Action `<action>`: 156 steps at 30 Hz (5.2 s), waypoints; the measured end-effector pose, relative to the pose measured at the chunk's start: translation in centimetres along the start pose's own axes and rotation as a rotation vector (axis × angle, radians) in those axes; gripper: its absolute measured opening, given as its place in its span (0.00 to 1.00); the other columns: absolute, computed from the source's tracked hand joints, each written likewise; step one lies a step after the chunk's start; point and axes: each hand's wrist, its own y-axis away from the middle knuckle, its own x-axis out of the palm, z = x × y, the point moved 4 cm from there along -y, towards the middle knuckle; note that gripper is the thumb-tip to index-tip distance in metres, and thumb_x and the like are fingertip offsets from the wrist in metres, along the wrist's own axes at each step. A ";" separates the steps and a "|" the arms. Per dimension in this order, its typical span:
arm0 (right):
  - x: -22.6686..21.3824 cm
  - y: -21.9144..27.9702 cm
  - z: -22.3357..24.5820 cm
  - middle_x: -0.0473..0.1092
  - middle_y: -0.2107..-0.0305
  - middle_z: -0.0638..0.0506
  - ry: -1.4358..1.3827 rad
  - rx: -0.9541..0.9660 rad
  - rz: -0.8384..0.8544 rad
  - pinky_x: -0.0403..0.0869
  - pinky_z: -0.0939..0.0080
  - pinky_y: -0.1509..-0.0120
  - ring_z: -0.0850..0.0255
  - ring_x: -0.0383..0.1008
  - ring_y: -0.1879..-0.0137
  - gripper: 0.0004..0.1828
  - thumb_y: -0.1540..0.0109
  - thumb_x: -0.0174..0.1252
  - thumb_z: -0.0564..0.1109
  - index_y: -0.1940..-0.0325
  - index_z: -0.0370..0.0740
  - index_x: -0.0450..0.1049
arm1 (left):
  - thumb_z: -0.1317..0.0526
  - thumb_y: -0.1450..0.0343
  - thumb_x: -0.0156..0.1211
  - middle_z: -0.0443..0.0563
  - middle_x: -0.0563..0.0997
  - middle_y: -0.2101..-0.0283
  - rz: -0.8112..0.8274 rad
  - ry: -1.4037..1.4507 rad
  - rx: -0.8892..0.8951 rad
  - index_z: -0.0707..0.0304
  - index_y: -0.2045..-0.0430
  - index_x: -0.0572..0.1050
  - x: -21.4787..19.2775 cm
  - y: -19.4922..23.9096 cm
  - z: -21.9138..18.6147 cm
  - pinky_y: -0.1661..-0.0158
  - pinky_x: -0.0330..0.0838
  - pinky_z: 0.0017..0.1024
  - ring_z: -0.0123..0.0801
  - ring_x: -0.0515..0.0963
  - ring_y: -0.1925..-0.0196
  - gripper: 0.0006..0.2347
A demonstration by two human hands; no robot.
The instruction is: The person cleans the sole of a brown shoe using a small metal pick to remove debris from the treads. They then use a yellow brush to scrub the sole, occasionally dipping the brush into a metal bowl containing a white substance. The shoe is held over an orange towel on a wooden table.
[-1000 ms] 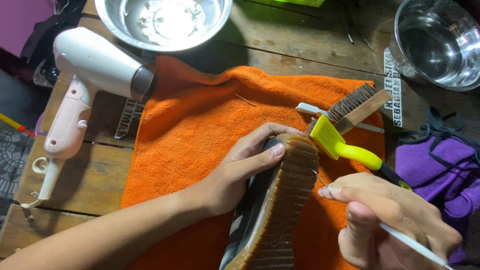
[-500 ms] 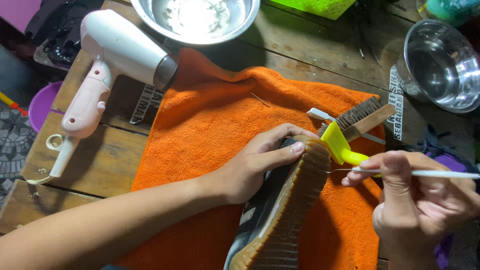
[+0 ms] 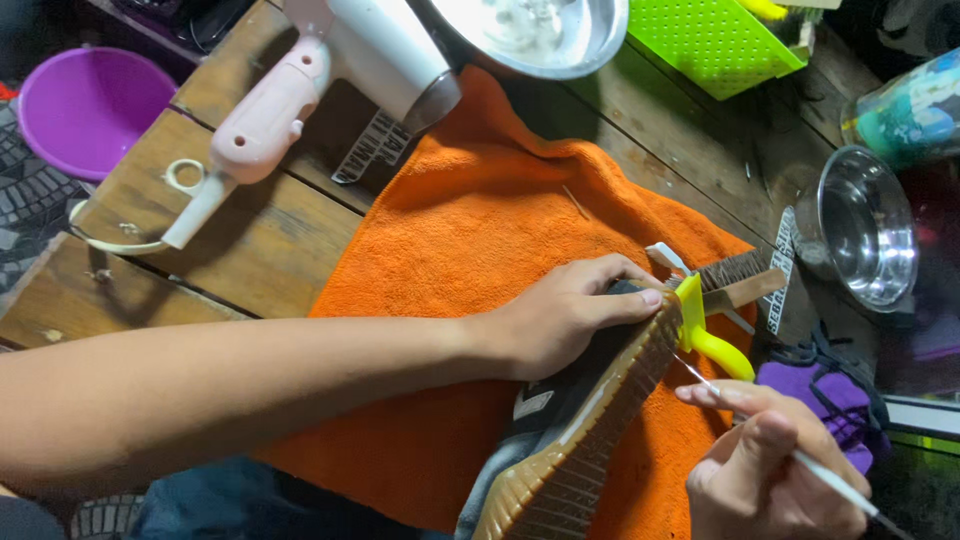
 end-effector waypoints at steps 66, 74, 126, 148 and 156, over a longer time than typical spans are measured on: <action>-1.1 -4.8 1.9 0.78 0.74 0.33 -0.055 0.443 -0.043 0.88 0.56 0.59 0.52 0.82 0.73 0.19 0.20 0.56 0.30 0.63 0.15 0.79 | 0.47 0.23 0.57 0.53 0.86 0.43 0.122 0.178 0.062 0.66 0.42 0.79 -0.3 1.1 -1.9 0.35 0.73 0.31 0.31 0.82 0.40 0.22; 0.0 0.8 2.8 0.82 0.66 0.36 0.083 0.188 -0.065 0.84 0.62 0.52 0.54 0.88 0.64 0.13 0.26 0.55 0.34 0.57 0.22 0.82 | 0.50 0.22 0.58 0.51 0.85 0.46 0.095 0.294 0.027 0.66 0.45 0.78 -0.2 1.1 -1.0 0.39 0.75 0.31 0.30 0.83 0.44 0.19; -13.7 6.2 -17.2 0.97 0.37 0.54 -0.329 0.699 1.004 0.84 0.52 0.24 0.59 1.01 0.33 0.44 0.32 0.43 0.72 0.28 0.46 0.86 | 0.47 0.23 0.60 0.52 0.84 0.45 0.212 0.338 0.002 0.65 0.41 0.77 0.3 1.8 -3.3 0.42 0.72 0.28 0.28 0.82 0.46 0.22; -4.9 -3.9 2.2 0.81 0.72 0.44 0.078 0.266 0.134 0.80 0.65 0.52 0.60 0.86 0.66 0.22 0.30 0.44 0.46 0.66 0.31 0.80 | 0.45 0.23 0.59 0.54 0.84 0.41 0.218 0.312 0.004 0.66 0.39 0.77 0.1 1.8 -3.4 0.36 0.70 0.33 0.33 0.81 0.41 0.25; -4.4 -5.2 2.3 0.83 0.73 0.48 0.145 0.290 0.219 0.82 0.70 0.63 0.63 0.88 0.70 0.20 0.33 0.51 0.47 0.63 0.33 0.85 | 0.46 0.23 0.61 0.54 0.84 0.43 0.226 0.362 -0.007 0.66 0.39 0.77 0.2 1.9 -3.4 0.38 0.72 0.32 0.33 0.83 0.43 0.25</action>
